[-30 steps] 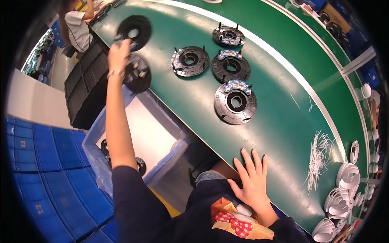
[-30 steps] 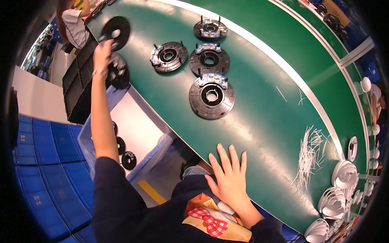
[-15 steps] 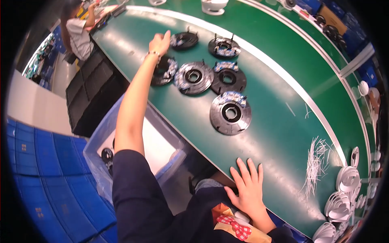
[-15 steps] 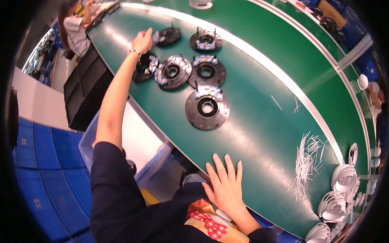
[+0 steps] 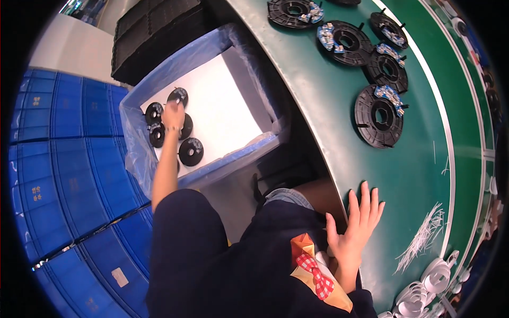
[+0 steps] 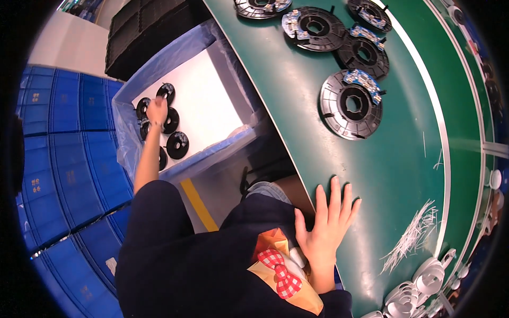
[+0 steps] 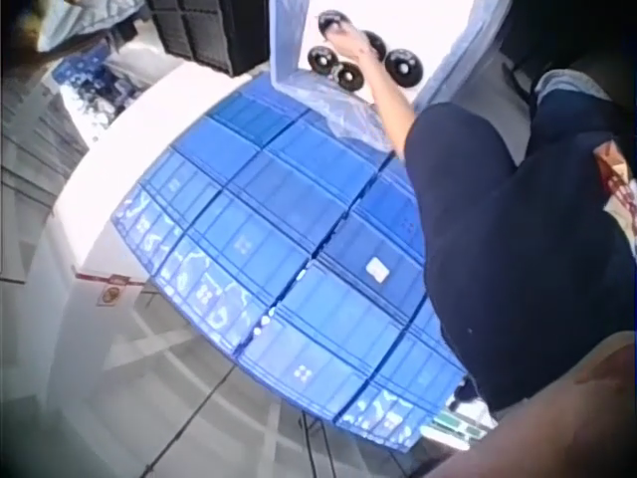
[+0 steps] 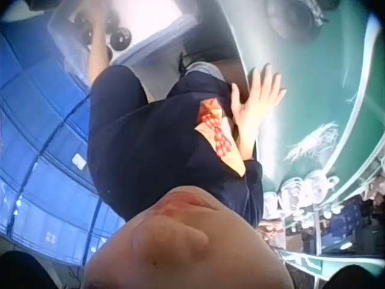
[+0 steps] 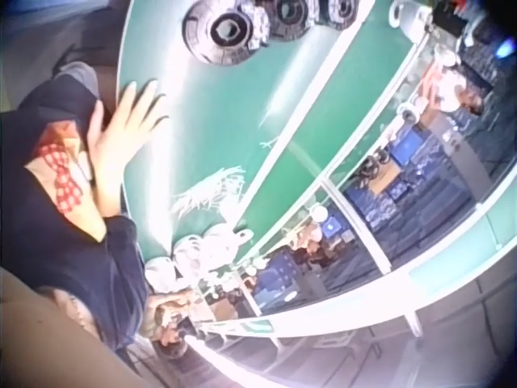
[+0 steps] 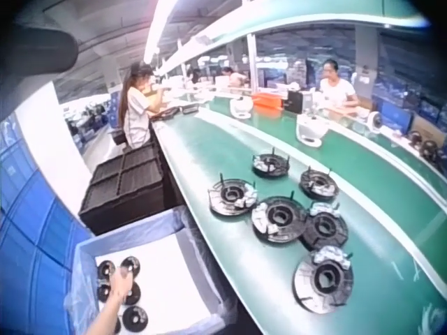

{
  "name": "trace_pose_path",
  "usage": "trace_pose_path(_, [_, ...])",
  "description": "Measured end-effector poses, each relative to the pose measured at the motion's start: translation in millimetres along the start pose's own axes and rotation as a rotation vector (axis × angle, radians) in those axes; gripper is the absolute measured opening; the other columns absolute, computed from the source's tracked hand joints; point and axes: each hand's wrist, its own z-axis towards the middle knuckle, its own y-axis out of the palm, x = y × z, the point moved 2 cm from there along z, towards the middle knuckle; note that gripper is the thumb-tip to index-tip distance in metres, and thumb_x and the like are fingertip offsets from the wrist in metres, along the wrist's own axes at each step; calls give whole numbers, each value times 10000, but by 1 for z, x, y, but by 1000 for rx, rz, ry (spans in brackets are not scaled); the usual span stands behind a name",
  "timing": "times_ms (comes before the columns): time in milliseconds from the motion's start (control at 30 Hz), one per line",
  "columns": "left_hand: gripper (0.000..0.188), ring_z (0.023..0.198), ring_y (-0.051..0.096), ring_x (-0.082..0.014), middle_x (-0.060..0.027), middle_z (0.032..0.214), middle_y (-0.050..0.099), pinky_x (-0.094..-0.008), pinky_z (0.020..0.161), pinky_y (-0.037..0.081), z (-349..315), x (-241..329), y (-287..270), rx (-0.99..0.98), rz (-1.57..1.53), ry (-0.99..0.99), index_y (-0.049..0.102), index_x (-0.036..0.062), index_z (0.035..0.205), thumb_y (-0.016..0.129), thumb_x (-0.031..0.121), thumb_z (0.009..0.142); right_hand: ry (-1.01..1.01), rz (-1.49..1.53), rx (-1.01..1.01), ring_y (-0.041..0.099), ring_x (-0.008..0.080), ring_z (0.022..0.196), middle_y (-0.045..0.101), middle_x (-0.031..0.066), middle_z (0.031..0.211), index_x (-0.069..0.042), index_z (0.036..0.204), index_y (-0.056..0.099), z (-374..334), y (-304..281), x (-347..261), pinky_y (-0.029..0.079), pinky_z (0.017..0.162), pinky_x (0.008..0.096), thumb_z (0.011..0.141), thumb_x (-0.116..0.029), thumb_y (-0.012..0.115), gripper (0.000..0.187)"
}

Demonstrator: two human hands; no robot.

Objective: Assembling electronic components into circular plastic housings on a factory assembly line.

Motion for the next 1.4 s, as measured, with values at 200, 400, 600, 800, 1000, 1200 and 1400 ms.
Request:
trace_pose_path(200, [471,923,523,-357,-238,973,528,-405,820,414,-55,-96,47,32,70,-300,474,-51,1023,585,304,734,2,-26,21,269,392,1216,335,173,1307,-76,1213,397,0,0,3,156,972,556,666,-176,648,610])
trace_pose_path(400, [680,986,494,-371,-238,1089,454,-428,835,415,-59,-72,43,86,193,-356,354,-49,1143,609,412,713,12,-62,46,280,379,1216,351,164,1300,-78,1203,411,1,2,2,168,979,540,659,-163,649,600])
trace_pose_path(600, [771,1040,502,-324,-238,1112,514,-386,891,391,-33,-129,61,-315,-10,-697,526,-81,1061,665,519,597,14,-69,61,292,372,1214,361,160,1296,-78,1198,416,0,4,0,179,982,529,658,-156,648,592])
trace_pose_path(800, [660,985,518,-381,-272,1026,539,-417,850,404,-56,-99,43,-314,164,-457,462,-61,1083,506,492,725,21,-81,65,291,375,1212,360,156,1298,-76,1197,417,0,3,-2,178,980,533,664,-160,643,585])
trace_pose_path(1000, [698,985,511,-401,-307,1037,515,-433,853,405,-66,-93,58,-339,174,-387,463,-114,1054,481,509,740,29,-29,29,268,375,1219,347,166,1296,-46,1166,436,0,-4,4,153,980,552,650,-172,651,574])
trace_pose_path(1200, [595,915,520,-434,-317,946,538,-447,803,409,-65,-66,50,-71,-11,-241,482,-112,956,560,437,739,44,43,4,291,362,1200,355,135,1289,-56,1133,471,0,-9,10,183,965,561,641,-193,661,544])
trace_pose_path(1400, [422,911,529,-197,-138,1043,561,-296,826,399,-2,67,-56,200,-841,201,491,-82,1072,526,274,849,19,80,-26,280,346,1204,333,122,1299,-71,1135,475,-3,-16,9,191,958,565,652,-239,661,544])
